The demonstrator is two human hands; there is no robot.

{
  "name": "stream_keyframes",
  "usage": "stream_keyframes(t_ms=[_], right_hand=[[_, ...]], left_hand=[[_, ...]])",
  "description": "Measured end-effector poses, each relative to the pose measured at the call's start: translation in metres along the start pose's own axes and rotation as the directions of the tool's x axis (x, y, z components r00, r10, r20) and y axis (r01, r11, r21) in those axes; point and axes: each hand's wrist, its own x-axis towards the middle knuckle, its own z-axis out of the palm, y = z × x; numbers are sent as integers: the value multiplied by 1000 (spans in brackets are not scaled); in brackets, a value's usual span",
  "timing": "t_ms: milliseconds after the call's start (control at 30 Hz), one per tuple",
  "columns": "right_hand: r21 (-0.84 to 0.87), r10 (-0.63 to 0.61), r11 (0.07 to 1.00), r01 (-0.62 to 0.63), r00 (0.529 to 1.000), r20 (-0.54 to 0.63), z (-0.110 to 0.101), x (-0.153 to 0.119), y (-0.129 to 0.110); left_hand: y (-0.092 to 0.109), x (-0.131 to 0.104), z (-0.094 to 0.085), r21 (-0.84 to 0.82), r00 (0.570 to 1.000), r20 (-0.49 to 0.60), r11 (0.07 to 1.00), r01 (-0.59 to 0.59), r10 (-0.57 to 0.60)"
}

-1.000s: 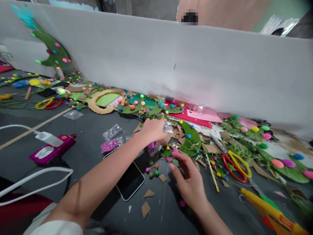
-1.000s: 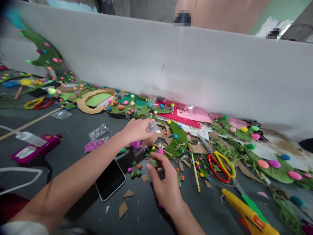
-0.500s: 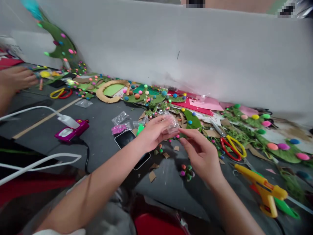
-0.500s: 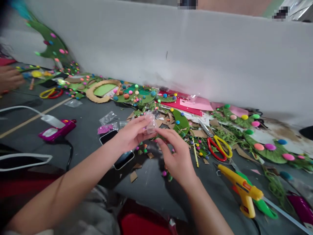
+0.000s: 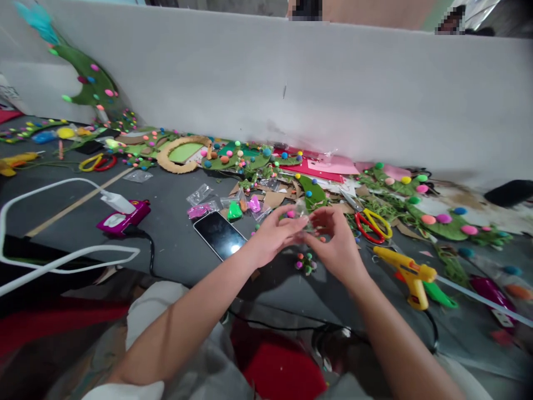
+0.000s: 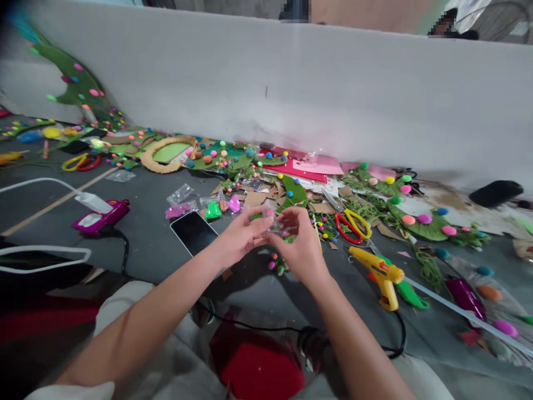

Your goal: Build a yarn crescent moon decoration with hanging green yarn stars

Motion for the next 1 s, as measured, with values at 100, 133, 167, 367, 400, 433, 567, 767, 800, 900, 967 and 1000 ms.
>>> stream_keyframes(t_ms=[100,133,167,367,400,433,567,767,800,900,967,1000], right_hand=[[-86,68,995,-58,990,121,-8,-6,2],[-108,68,993,-52,987,143,-10,-8,3],[-117,65,992,-45,984,164,-12,-11,3],[-19,115,993,-115,941,319,-27,-23,9],[-1,137,989,-145,931,338,-29,-23,10],[13,159,985,-174,923,351,-30,-23,12],[34,220,968,-247,910,352,-27,-19,19],[48,233,960,-276,879,416,-31,-23,22],[54,224,960,-275,869,440,-34,-24,21],[76,176,966,-249,841,511,-43,-26,17],[81,161,970,-231,851,500,-43,-27,15],[76,165,971,-227,864,475,-41,-27,15]], left_hand=[[-13,1,-2,74,997,66,996,41,-45],[-16,1,-4,100,995,83,994,50,-59],[-19,1,-5,130,993,99,990,58,-71],[-9,-2,-17,351,982,188,935,-42,-26],[-5,-2,-19,388,978,211,918,-78,-6],[-2,-2,-19,422,972,235,900,-110,8],[0,1,-15,522,950,313,836,-168,-5],[-9,0,-10,619,950,314,759,-202,-3],[-9,-1,-10,630,953,302,750,-204,5],[-6,-3,-11,654,956,289,720,-233,46],[-4,-6,-10,677,954,293,693,-249,57],[-4,-7,-8,687,953,297,680,-254,56]])
